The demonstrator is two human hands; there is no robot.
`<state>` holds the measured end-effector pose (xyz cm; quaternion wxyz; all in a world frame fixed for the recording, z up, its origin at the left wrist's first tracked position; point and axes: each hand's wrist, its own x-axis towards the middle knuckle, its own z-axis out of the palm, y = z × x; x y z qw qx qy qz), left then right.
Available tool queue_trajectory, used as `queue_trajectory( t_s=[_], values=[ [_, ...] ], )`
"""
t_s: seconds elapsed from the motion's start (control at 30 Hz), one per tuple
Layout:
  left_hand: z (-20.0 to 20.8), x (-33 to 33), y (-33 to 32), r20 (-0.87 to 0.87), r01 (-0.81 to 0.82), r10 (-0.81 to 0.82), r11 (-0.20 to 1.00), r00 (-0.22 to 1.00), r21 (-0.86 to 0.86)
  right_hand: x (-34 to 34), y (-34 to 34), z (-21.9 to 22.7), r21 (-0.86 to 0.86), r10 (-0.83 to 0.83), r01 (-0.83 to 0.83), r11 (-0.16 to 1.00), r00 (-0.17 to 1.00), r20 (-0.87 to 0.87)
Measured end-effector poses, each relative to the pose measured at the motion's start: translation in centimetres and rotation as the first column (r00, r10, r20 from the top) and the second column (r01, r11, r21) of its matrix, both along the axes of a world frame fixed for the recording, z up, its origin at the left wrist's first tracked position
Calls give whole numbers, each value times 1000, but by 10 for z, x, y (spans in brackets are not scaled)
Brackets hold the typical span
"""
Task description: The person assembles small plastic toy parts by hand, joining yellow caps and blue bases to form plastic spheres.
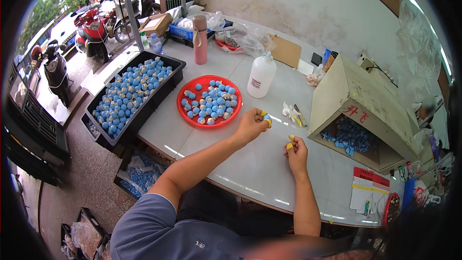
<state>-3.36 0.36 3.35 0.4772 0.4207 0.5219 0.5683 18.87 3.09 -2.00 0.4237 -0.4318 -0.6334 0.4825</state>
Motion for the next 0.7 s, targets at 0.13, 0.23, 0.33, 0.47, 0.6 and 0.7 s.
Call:
queue_trajectory(
  t_s=[0.13, 0.23, 0.33, 0.47, 0.6, 0.7],
  values=[
    [19, -61, -11, -422, -157, 191, 981, 886, 114, -1, 1, -6, 6, 10, -10, 1000, 1000, -27],
    [31, -115, -21, -711, -362, 386, 912, 588, 195, -3, 1, -8, 12, 18, -17, 1000, 1000, -23],
    [26, -163, -19, -825, -470, 457, 839, 332, 276, -1, 8, -18, 50, 23, -22, 998, 1000, -15],
    [22, -184, -20, -897, -507, 390, 827, 208, 242, -2, 8, -16, 74, -15, 16, 997, 1000, -8],
    [22, -148, -26, -799, -354, 551, 817, 242, 456, -12, 12, -21, 115, -49, 49, 992, 999, -8],
    [24, -64, -22, -752, -128, 455, 883, 477, 452, -1, 8, -18, 131, -142, 152, 980, 987, -81]
  ],
)
